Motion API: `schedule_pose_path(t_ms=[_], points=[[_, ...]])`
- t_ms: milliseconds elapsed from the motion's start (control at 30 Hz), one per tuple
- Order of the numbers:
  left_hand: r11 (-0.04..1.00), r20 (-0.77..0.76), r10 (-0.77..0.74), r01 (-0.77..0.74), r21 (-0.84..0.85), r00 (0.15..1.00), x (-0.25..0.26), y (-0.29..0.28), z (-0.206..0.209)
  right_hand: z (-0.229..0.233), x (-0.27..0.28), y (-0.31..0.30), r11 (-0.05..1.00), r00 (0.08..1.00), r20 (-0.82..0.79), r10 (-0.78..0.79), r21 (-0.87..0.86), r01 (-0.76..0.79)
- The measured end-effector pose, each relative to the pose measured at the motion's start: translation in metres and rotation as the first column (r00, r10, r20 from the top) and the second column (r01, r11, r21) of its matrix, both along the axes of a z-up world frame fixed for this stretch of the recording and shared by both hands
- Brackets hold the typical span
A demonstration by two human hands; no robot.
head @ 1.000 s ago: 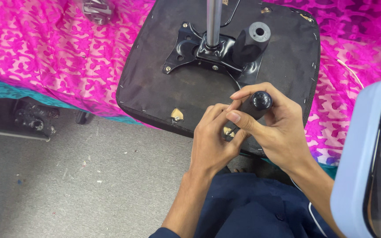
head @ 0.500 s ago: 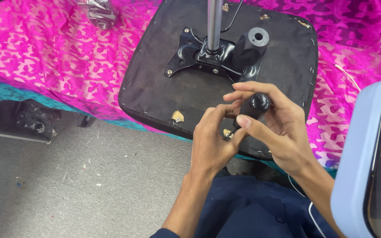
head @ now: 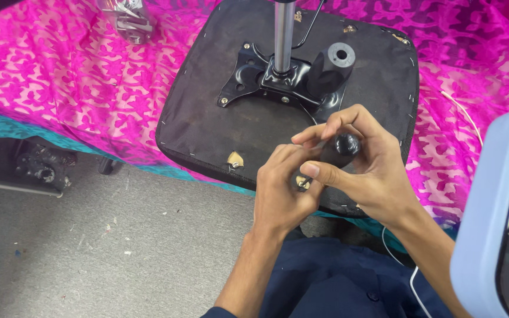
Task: The person holds and rotates a black cylindrical plastic part, likely a chair leg or gas-lift component, while the inverted chair base rests on a cushioned stool. The person repeatedly turns the part in both hands, inspecting its surface and ends, but does not attach it to the chair base during the clip.
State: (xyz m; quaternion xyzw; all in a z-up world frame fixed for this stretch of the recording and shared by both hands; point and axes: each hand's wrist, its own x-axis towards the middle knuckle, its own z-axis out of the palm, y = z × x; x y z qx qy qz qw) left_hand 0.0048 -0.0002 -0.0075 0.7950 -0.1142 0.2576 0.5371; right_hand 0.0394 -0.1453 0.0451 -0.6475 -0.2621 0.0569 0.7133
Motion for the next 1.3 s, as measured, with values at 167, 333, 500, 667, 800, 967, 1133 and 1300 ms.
schedule_pose_path(t_ms=[167,333,500,667,800,967,1133,1300], points=[[0.989,-0.16,-0.059,0.037,-0.14,0.985,0.001,0.001,0.005,0.007,-0.003,-0.002,0.999,0.998,-0.054,-0.029,-0.042,0.027],[0.981,-0.162,-0.093,0.063,-0.182,0.982,-0.002,0.0,0.009,0.006,-0.003,-0.003,0.984,0.987,-0.048,-0.155,-0.097,0.15],[0.998,-0.061,0.013,-0.016,-0.061,0.998,-0.002,-0.001,0.008,-0.004,-0.001,0.0,0.951,0.956,0.205,-0.21,-0.185,0.248],[1.0,-0.02,0.025,-0.026,-0.015,0.999,0.0,-0.001,0.004,-0.001,-0.003,0.002,0.957,0.974,0.132,-0.182,-0.206,0.207],[0.999,0.005,0.041,-0.041,-0.025,0.999,0.0,-0.003,0.003,0.007,-0.009,0.0,0.981,0.984,0.051,-0.173,-0.074,0.177],[0.995,-0.07,0.015,-0.022,-0.099,0.997,-0.003,-0.003,0.008,0.006,-0.001,-0.002,0.953,0.954,0.157,-0.254,-0.127,0.275],[0.999,-0.118,0.014,-0.02,-0.049,0.993,-0.003,-0.001,0.012,-0.002,0.004,0.0,0.922,0.936,0.232,-0.266,-0.222,0.317],[0.996,-0.123,-0.015,0.004,-0.091,0.992,-0.004,0.001,0.011,0.0,-0.001,0.003,0.975,0.965,0.218,-0.143,-0.135,0.175]])
